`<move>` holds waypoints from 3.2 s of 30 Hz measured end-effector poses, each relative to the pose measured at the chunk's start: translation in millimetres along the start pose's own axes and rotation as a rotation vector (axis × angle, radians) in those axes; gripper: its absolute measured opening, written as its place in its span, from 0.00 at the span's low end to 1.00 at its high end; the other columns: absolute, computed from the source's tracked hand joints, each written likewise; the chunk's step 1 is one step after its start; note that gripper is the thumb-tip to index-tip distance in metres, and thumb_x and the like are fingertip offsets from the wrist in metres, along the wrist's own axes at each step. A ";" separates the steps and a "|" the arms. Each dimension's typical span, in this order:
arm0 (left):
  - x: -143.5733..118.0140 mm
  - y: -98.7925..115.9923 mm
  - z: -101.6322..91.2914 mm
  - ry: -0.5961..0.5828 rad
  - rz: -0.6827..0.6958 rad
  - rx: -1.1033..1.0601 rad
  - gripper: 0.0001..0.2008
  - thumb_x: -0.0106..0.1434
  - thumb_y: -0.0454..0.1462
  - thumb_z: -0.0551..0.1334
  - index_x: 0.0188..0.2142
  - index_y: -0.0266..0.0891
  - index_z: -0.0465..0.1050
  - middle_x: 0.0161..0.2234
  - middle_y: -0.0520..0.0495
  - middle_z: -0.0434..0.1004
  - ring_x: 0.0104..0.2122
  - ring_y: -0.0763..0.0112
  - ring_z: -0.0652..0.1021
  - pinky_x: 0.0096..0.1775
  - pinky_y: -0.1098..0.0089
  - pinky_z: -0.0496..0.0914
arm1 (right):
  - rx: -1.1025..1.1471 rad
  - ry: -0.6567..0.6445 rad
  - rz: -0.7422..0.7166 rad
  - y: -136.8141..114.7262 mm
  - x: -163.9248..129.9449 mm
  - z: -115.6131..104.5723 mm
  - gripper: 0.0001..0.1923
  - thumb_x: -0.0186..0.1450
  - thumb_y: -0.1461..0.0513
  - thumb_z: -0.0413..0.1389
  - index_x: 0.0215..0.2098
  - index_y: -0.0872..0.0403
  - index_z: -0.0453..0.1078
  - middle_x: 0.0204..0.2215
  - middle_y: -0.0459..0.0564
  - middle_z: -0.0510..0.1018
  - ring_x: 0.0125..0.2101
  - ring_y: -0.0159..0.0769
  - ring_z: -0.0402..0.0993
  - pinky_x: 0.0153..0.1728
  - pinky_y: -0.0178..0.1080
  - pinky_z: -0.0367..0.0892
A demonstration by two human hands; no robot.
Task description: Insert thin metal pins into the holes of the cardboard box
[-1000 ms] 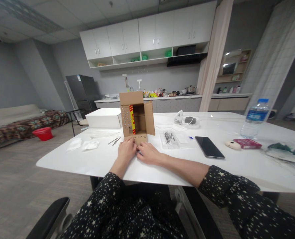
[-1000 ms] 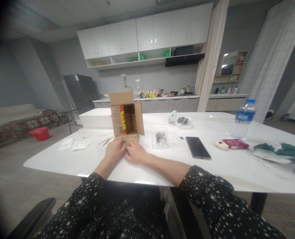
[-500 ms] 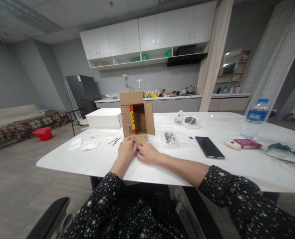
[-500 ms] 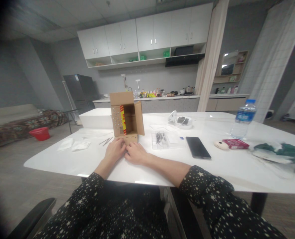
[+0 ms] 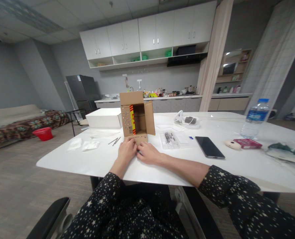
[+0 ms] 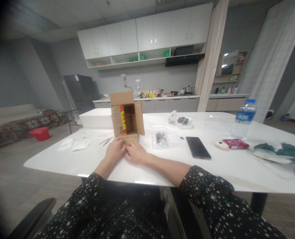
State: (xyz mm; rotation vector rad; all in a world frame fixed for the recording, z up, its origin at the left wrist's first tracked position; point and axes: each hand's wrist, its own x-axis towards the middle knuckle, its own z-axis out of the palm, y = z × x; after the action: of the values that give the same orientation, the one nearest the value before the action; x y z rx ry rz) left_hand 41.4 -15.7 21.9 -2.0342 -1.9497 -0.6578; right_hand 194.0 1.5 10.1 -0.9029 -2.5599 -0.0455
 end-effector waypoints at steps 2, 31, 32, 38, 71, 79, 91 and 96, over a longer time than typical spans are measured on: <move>-0.2 0.0 -0.1 0.002 0.003 -0.012 0.10 0.65 0.35 0.54 0.38 0.39 0.74 0.46 0.42 0.76 0.47 0.61 0.76 0.46 0.64 0.70 | 0.004 0.002 -0.004 0.9 0.1 1.1 0.15 0.68 0.57 0.50 0.47 0.57 0.72 0.41 0.57 0.75 0.43 0.43 0.69 0.43 0.44 0.65; -1.6 -10.3 7.4 -0.004 0.029 -0.165 0.10 0.64 0.35 0.55 0.38 0.39 0.76 0.48 0.42 0.74 0.50 0.62 0.75 0.52 0.64 0.70 | 0.007 -0.014 0.011 -0.2 -0.4 -0.4 0.15 0.68 0.58 0.50 0.46 0.57 0.72 0.41 0.56 0.74 0.42 0.42 0.69 0.42 0.43 0.64; -1.7 -9.6 6.6 -0.005 0.026 -0.160 0.10 0.64 0.35 0.55 0.38 0.39 0.76 0.48 0.42 0.74 0.50 0.62 0.75 0.52 0.64 0.70 | 0.008 -0.014 0.012 -0.3 -0.5 -0.5 0.15 0.68 0.58 0.50 0.47 0.57 0.72 0.41 0.56 0.74 0.42 0.42 0.69 0.42 0.43 0.64; -2.2 -5.2 2.3 -0.006 0.017 -0.120 0.11 0.64 0.34 0.54 0.40 0.38 0.75 0.50 0.41 0.75 0.51 0.61 0.75 0.52 0.64 0.70 | 0.004 -0.018 0.013 -1.1 -0.3 -1.9 0.16 0.68 0.58 0.50 0.48 0.58 0.72 0.42 0.57 0.74 0.42 0.42 0.69 0.43 0.43 0.64; 22.4 -2.1 7.1 0.076 0.214 0.163 0.12 0.67 0.33 0.51 0.43 0.38 0.73 0.45 0.38 0.77 0.47 0.56 0.74 0.49 0.59 0.65 | -0.011 -0.008 0.005 0.8 0.0 0.1 0.14 0.67 0.58 0.51 0.45 0.57 0.73 0.42 0.56 0.74 0.43 0.42 0.68 0.44 0.42 0.63; 16.4 -8.0 10.5 0.137 0.199 0.148 0.11 0.65 0.33 0.53 0.43 0.36 0.73 0.42 0.39 0.81 0.43 0.56 0.78 0.47 0.59 0.68 | -0.007 -0.022 0.021 -1.0 -0.5 -2.4 0.14 0.67 0.58 0.51 0.44 0.57 0.73 0.40 0.56 0.74 0.42 0.41 0.68 0.43 0.42 0.62; 11.1 -8.4 3.7 0.138 0.127 0.164 0.11 0.66 0.35 0.52 0.39 0.38 0.74 0.38 0.40 0.82 0.41 0.56 0.80 0.45 0.60 0.68 | -0.003 -0.020 0.015 -1.6 -0.9 -3.4 0.14 0.67 0.58 0.50 0.42 0.58 0.74 0.40 0.56 0.74 0.42 0.42 0.68 0.42 0.42 0.63; 11.0 -8.0 1.7 0.128 0.093 0.160 0.11 0.66 0.35 0.52 0.38 0.38 0.74 0.37 0.39 0.82 0.40 0.55 0.80 0.44 0.59 0.68 | 0.002 -0.020 0.010 -1.1 -1.0 -3.2 0.14 0.68 0.58 0.50 0.41 0.58 0.74 0.39 0.56 0.74 0.42 0.42 0.68 0.42 0.42 0.63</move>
State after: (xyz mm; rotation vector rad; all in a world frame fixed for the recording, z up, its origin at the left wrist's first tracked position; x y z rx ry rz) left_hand 33.8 -4.7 24.7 -1.9236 -1.7647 -0.5763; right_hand 195.2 -0.4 12.8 -0.9195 -2.5732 -0.0310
